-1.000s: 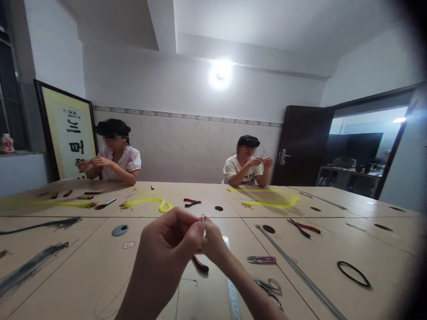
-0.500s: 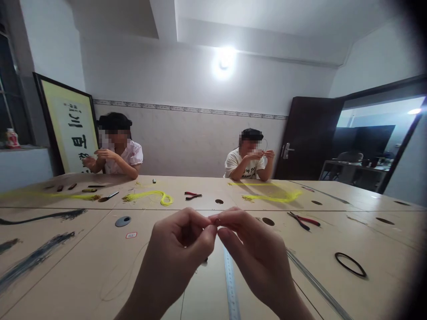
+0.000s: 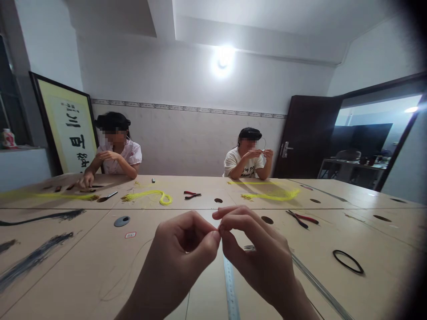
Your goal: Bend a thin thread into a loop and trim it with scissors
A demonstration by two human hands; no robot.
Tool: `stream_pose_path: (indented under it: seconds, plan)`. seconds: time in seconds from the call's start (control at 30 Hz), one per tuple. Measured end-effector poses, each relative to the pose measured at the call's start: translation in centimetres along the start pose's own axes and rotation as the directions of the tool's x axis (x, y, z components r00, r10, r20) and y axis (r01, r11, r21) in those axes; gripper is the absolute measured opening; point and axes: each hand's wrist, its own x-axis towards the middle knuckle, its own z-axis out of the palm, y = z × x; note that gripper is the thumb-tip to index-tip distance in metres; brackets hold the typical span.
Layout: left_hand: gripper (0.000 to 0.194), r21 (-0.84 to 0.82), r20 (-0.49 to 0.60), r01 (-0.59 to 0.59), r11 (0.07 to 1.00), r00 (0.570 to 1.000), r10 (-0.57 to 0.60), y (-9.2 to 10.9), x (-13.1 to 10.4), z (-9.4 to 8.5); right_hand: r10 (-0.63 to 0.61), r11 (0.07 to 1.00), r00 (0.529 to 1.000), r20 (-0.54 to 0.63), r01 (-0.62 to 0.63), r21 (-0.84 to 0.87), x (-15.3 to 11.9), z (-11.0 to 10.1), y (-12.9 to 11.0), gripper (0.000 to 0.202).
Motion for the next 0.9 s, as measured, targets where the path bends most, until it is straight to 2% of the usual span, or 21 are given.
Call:
stream_pose_path:
  seconds: [0.17,0.33,0.4,0.5,0.6,0.67,0.77,0.87,0.9]
  plan:
    - [0.015,-0.082,0.102,0.03,0.996,0.995,-0.022,0.0,0.3,-0.1,-0.099,0.99,0.995,0.018,0.101,-0.102,0.4,-0.2,-0.2,0.017]
    - [0.013,-0.074,0.073,0.064,0.995,0.996,-0.059,0.0,0.2,0.2,-0.187,0.97,0.982,0.015,0.187,-0.153,0.6,-0.2,-0.4,0.016]
    - [0.013,-0.077,0.04,0.037,0.996,0.999,-0.034,-0.1,0.3,0.3,-0.185,0.97,0.982,0.025,0.186,-0.155,0.6,-0.6,-0.2,0.016]
    - [0.013,-0.11,-0.07,-0.052,0.993,0.997,0.044,-0.3,0.6,0.1,-0.097,0.978,0.994,0.046,0.104,-0.181,0.7,-1.7,0.5,0.014]
    - [0.013,-0.159,-0.179,-0.093,0.983,0.982,0.064,-0.4,1.1,-0.8,0.144,0.957,0.983,0.114,-0.109,-0.269,-0.2,-2.6,1.6,0.01]
    - [0.011,-0.189,-0.222,-0.102,0.977,0.973,0.059,-0.5,1.3,-1.6,0.323,0.916,0.911,0.258,-0.232,-0.328,-2.2,-2.4,2.2,0.012]
    - [0.011,-0.208,-0.271,-0.149,0.967,0.958,0.089,-0.3,1.0,-2.3,0.485,0.867,0.712,0.508,-0.317,-0.384,-7.4,-1.0,2.2,0.016]
    - [0.013,-0.196,-0.279,-0.207,0.959,0.949,0.148,0.1,0.5,-2.5,0.597,0.802,0.515,0.616,-0.395,-0.448,-13.2,0.1,1.2,0.043]
    - [0.014,-0.189,-0.277,-0.22,0.957,0.947,0.163,0.2,0.3,-2.6,0.622,0.781,0.462,0.633,-0.422,-0.46,-14.8,0.3,0.6,0.049]
